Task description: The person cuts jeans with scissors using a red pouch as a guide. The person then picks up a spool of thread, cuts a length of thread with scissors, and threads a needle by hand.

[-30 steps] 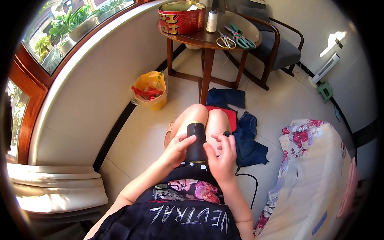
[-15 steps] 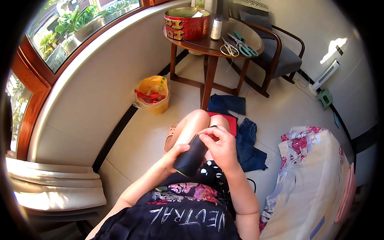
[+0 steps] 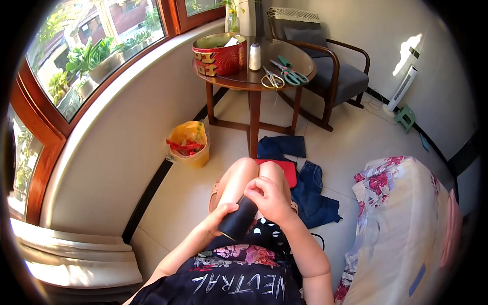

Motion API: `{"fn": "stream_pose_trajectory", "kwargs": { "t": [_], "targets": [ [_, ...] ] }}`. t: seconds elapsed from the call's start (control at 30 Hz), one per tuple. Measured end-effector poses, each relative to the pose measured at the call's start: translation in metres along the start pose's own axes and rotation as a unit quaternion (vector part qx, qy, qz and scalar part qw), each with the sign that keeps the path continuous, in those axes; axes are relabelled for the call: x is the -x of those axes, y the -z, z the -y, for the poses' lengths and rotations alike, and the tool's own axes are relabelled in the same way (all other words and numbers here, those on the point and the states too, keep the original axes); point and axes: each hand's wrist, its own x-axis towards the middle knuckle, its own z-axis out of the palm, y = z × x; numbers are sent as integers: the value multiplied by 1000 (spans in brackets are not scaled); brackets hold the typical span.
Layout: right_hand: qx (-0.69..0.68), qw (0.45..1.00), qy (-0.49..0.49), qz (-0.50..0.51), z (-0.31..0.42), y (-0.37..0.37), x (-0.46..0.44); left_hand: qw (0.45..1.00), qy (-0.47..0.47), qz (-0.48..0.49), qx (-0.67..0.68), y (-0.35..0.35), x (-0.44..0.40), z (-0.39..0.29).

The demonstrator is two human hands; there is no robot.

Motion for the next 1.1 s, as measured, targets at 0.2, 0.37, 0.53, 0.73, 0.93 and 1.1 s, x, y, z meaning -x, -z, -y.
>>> {"fn": "stream_pose_trajectory", "kwargs": {
  "t": [0.2, 0.37, 0.53, 0.73, 0.93, 1.1],
  "targets": [
    [23, 999, 35, -2, -12, 0, 3, 999, -26, -7, -37, 1, -6, 3],
    [35, 998, 56, 1, -11, 0, 5, 995, -30, 17, -89, 6, -8, 4],
    [33, 998, 50, -16, -12, 0, 5, 992, -43, -10, -120, 3, -7, 1],
    [-95, 995, -30, -1, -8, 1, 5, 996, -37, 52, -62, 6, -3, -4],
    [-220, 972, -82, 20, -10, -2, 6, 989, 36, 83, 117, 9, 4, 4],
    [-205, 975, -86, 3, -5, -7, 5, 988, 31, 76, 131, 6, 8, 1]
  ]
}}
